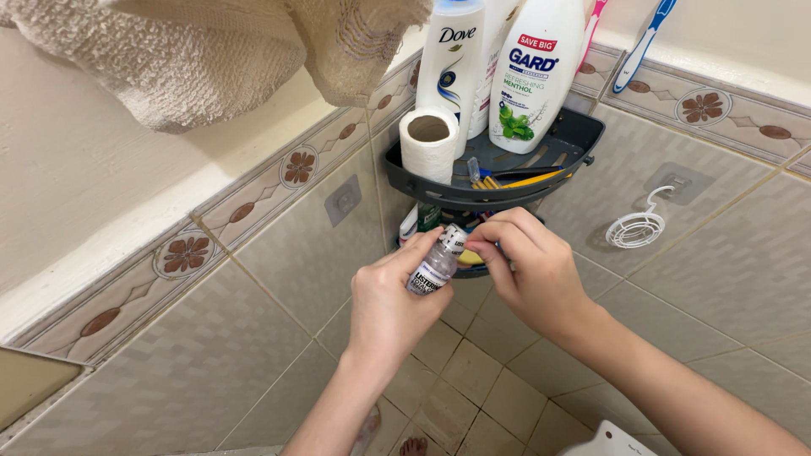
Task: The person opens and closes a small bottle of mouthwash, then places it on the lower corner shelf of the bathroom. They pick up debris from the bathroom floor into a plastic bag, carry a basin with a toothpaste box to the kitchen, and wash their hands at the sink.
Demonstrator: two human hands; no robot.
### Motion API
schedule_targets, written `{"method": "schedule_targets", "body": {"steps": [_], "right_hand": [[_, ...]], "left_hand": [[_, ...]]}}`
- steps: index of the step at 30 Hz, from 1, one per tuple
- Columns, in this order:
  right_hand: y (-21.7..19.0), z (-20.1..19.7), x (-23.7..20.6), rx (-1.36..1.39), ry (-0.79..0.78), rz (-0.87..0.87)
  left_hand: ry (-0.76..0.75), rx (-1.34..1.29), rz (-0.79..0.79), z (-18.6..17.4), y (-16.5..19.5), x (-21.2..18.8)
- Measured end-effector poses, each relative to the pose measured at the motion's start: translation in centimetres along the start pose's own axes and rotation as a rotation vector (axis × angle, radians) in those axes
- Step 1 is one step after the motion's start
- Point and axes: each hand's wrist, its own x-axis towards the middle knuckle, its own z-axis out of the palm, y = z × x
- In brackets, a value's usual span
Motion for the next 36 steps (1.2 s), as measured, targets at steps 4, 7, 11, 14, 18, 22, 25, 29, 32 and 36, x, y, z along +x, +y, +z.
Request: {"method": "schedule_targets", "body": {"steps": [4,7,11,14,18,22,25,29,32,36], "right_hand": [[0.2,0.3,0.3,-0.133,-0.056,-0.087],[0.4,0.3,0.6,-0.238,-0.119,-0.169],[0.5,0.3,0.6,-0.260,-0.164,-0.197],[0.5,0.1,0.4,-0.231,-0.182,-0.235],[0.7,-0.9,0.1,-0.158,-0.195,-0.254],[1.0,-2.0,0.4,0.141,-0.256,-0.028],[1.1,-2.4,0.6,0.352,-0.240,0.039],[1.1,-2.1,0.6,0.367,-0.173,0.052],[1.4,-2.2,0.6,0.366,-0.132,0.088],[2.1,-3.2,1.3,0.456,-0.284,0.116]], "left_hand": [[-0.004,0.079,-0.027,0.0,0.1,-0.1],[0.010,0.111,0.020,0.2,0.0,-0.1],[-0.042,-0.039,-0.064,0.2,-0.5,-0.1],[-0.193,-0.160,-0.346,0.3,-1.0,-0.1],[-0.330,-0.430,-0.516,0.9,-1.4,-0.3],[-0.355,-0.602,-0.445,1.0,-1.9,-0.4],[-0.317,-0.661,-0.421,0.6,-2.1,-0.3],[-0.311,-0.605,-0.421,0.2,-1.8,-0.4],[-0.311,-0.667,-0.390,0.2,-1.6,-0.2],[-0.364,-0.616,-0.407,0.0,-1.5,0.0]]}}
